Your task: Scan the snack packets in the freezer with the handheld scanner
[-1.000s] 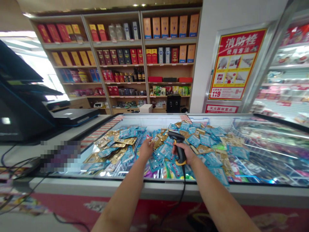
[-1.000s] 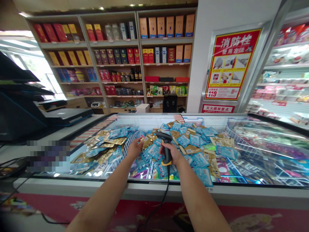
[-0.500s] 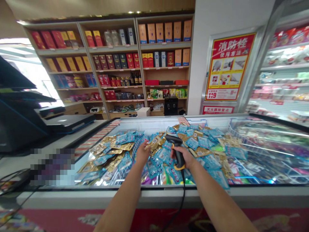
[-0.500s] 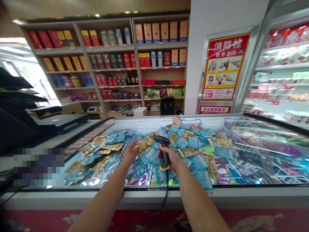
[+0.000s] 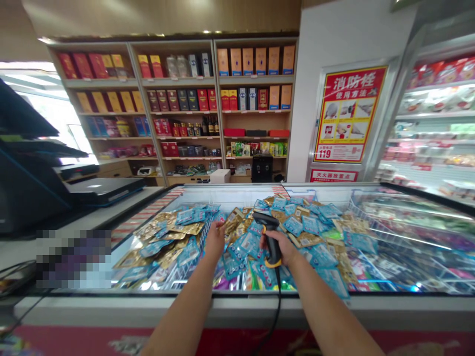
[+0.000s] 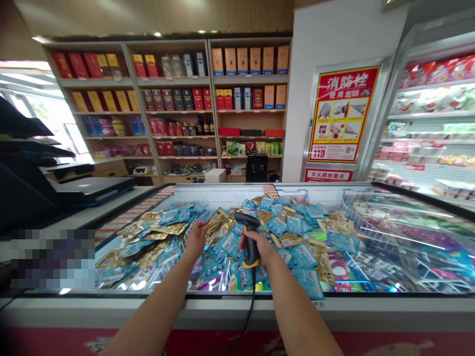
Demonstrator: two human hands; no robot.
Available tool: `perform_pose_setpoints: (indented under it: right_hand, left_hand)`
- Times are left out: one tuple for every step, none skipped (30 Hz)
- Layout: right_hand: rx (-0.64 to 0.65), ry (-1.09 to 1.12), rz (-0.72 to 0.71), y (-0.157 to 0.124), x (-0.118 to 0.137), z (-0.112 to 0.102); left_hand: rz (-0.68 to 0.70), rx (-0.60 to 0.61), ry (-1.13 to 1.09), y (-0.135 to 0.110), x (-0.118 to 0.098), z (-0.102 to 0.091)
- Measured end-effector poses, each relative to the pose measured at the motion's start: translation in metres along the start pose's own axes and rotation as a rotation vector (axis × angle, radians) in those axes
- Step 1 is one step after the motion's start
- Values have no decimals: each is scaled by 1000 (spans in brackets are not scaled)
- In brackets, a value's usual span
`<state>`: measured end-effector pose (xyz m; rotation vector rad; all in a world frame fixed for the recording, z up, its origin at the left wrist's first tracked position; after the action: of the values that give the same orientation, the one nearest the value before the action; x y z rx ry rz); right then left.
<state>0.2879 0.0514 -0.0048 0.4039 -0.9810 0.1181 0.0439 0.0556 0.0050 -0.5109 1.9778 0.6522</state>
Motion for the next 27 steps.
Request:
perform_pose_setpoints:
  right_hand:
    - [-2, 1, 1, 0, 1, 1]
    - [-3, 1, 3, -1, 1, 2]
    - [-2, -1, 9, -2, 2, 3]
    - [0, -1, 15, -2, 2, 4]
    - [4, -2, 20, -2, 2, 5]
    - [9, -3, 19, -2, 2, 5]
    - [13, -4, 12, -2, 2, 5]
    - [17, -1, 2, -1, 1, 4]
    - [18, 6, -7, -1, 0, 3]
    - [19, 14, -13, 0, -1, 2]
    - [19, 23, -14, 1, -2, 1]
    - [20, 28, -13, 2, -3, 0]
    - [20, 30, -10, 2, -4, 0]
    - [22, 26, -8, 2, -4, 0]
    - [26, 17, -6, 3, -4, 0]
    - [31, 6, -3, 2, -4, 0]
    - [37, -5, 1, 2, -3, 1]
    - [46, -16, 4, 2, -3, 2]
    - [58, -24, 7, 2, -2, 3]
    - [68, -28, 7, 2, -2, 3]
    - [73, -29, 6, 2, -2, 4]
    - [75, -28, 4, 2, -2, 4]
    - [77, -30, 4, 2, -2, 4]
    - [78, -34, 3, 2, -2, 4]
    - [81, -41, 1, 2, -2, 4]
    - [88, -50, -2, 2, -1, 5]
    - [96, -59, -4, 2, -1, 5]
  left_hand:
    - [-1, -12, -11, -1, -1, -2]
    - [2, -18, -23, -1, -2, -4]
    - [10, -21, -35, -2, -3, -5]
    - [21, -19, -44, -2, -4, -6]
    - [34, -14, -52, -3, -5, -7]
    - [47, -9, -57, -3, -5, -7]
    - [59, -3, -61, -3, -6, -6]
    - [69, 1, -65, -3, -7, -6]
    - [75, 3, -69, -4, -8, -6]
    - [78, 0, -71, -4, -9, -6]
    - [77, -5, -73, -4, -10, -6]
    - [74, -10, -73, -5, -10, -6]
    - [72, -14, -71, -5, -11, -6]
    - [71, -14, -67, -5, -11, -6]
    - [69, -12, -60, -5, -11, -6]
    - [69, -9, -51, -5, -11, -5]
    - [68, -8, -40, -5, -11, -5]
    - [68, -8, -28, -5, -10, -5]
    - [69, -10, -15, -4, -10, -5]
    - [73, -12, -4, -3, -9, -4]
    - [78, -12, 5, -3, -8, -4]
    - [84, -11, 12, -2, -7, -4]
    - [89, -9, 17, -2, -7, -3]
    - [94, -7, 18, -1, -6, -3]
    - [98, -6, 17, -1, -5, -3]
    - [101, -5, 15, 0, -5, -3]
    - [103, -5, 13, 0, -5, -3]
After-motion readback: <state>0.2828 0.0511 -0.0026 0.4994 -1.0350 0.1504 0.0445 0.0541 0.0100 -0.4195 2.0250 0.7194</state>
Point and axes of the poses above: each hand's wrist, its own y-axis towards the middle knuckle, its own z-axis out of the palm, x = y × z, the point moved 6 cm from there along y, towards the middle knuckle, and after that the axes turned 14 degrees about -z, right-handed, at the moved point
